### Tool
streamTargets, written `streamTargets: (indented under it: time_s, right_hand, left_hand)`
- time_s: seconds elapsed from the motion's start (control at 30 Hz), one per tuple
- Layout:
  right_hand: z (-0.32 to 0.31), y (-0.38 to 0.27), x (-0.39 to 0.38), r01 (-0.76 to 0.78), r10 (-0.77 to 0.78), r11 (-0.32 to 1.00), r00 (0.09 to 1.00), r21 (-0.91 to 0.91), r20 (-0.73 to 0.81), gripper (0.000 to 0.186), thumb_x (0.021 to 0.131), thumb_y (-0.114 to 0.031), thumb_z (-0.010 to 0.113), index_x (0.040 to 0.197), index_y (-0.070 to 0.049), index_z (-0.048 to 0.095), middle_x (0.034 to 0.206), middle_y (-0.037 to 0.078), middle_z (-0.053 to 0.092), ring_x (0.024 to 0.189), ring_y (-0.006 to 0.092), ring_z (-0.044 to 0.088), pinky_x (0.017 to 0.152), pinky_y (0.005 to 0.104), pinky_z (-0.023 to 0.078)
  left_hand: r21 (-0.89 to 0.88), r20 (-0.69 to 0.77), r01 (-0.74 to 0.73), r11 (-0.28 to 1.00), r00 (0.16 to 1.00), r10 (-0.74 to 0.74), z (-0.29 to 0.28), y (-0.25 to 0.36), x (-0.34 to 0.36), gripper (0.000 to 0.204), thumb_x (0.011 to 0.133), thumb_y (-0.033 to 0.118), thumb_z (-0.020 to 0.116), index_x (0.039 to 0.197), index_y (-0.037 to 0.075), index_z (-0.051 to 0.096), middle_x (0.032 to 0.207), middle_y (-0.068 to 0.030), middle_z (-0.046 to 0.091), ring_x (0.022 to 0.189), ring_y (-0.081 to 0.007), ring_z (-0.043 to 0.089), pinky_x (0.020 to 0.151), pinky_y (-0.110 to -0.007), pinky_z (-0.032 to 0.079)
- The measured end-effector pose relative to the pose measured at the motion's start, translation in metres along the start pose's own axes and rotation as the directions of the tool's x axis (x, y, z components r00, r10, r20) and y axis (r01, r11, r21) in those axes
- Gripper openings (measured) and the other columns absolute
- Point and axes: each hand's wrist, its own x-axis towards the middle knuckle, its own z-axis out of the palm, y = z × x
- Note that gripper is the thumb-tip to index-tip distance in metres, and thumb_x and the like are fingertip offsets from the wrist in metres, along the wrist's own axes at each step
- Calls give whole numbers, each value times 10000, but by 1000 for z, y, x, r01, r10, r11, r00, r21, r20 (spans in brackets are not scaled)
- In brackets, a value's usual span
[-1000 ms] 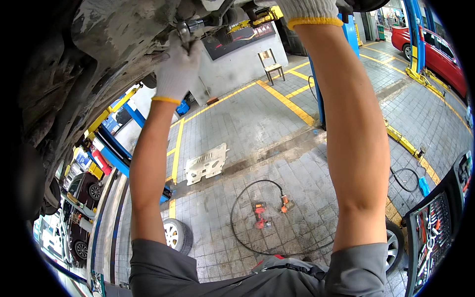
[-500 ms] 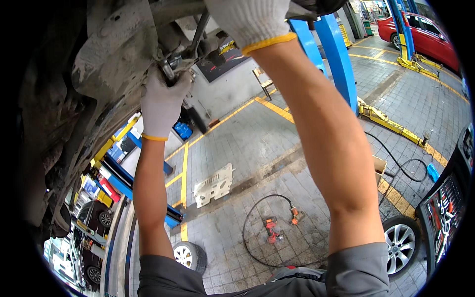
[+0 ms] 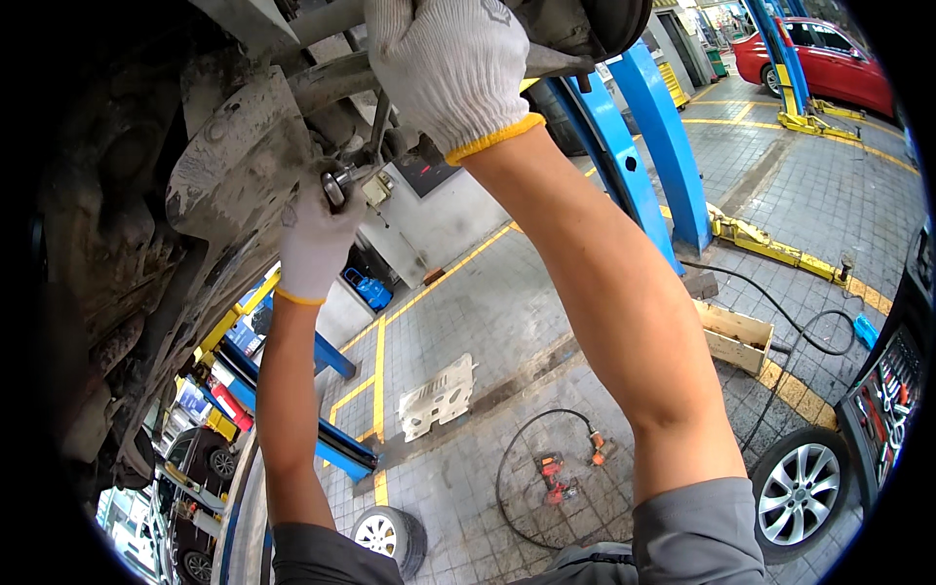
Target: The person selects a socket and ratchet from a tool cart and proceeds to work underneath a raised vehicle. They use the ratchet to loosen and remove bolts from the car's undercarriage, specifically targeting the suspension or exhaust components. The person then uses a wrench to further adjust parts before removing a bolt and placing it in a cardboard box.
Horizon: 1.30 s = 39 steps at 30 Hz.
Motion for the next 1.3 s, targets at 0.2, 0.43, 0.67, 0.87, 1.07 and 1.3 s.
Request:
streamTargets:
  time_s: [0.2, 0.43, 0.67, 0.87, 1.07, 1.3]
  right_hand:
    - [-3, 3, 0, 1, -1, 1000, 1000, 4, -6, 480, 1103, -411, 496, 880, -33, 692, 765, 260, 660, 805, 476, 680, 714, 514, 523]
    - [-1, -5, -1, -53, 54, 999, 997, -12, 48, 499, 1107, -430, 485, 894, -32, 697, 778, 265, 666, 826, 471, 686, 728, 516, 523]
    - [-7, 3, 3, -7, 8, 999, 999, -39, 36, 467, 1106, -408, 499, 878, -44, 681, 744, 252, 652, 783, 468, 682, 692, 516, 519]
    - [-1, 2, 3, 5, -5, 1000, 1000, -25, 11, 464, 1102, -408, 502, 871, -47, 678, 746, 255, 662, 773, 473, 687, 688, 533, 530]
    - [-6, 7, 4, 22, -21, 999, 999, -29, 34, 442, 1100, -403, 506, 879, -63, 684, 745, 244, 670, 769, 466, 691, 685, 539, 536]
    - [-3, 9, 0, 41, -41, 999, 999, -13, 27, 453, 1105, -397, 500, 852, -63, 673, 733, 233, 666, 744, 452, 686, 674, 524, 533]
  left_hand:
    - [-42, 140, 217, 975, 968, -210, -16, 42, 3, 310, 948, 280, 727, 1144, 61, 629, 848, -162, 739, 728, -354, 733, 658, -419, 576]
    - [155, 71, -38, 987, 997, 27, -12, 2, 3, 377, 942, 276, 744, 1186, 24, 607, 772, -45, 702, 652, -206, 714, 616, -379, 565]
    - [-434, 482, 553, 711, 809, -335, -26, 46, 10, 393, 956, 296, 729, 1201, 21, 593, 782, -54, 689, 637, -150, 709, 550, -346, 578]
    - [384, -53, -54, 922, 995, 81, -3, 7, 1, 457, 948, 361, 750, 1259, 57, 606, 957, -101, 744, 832, -289, 757, 768, -433, 595]
    - [-421, 501, 597, 683, 781, -374, -23, 38, 13, 400, 950, 376, 768, 1113, 40, 625, 788, -57, 702, 601, -147, 701, 488, -282, 539]
    - [98, 38, 52, 994, 998, -56, -10, 40, 1, 396, 955, 338, 742, 1179, 35, 623, 778, -120, 673, 739, -293, 721, 758, -453, 554]
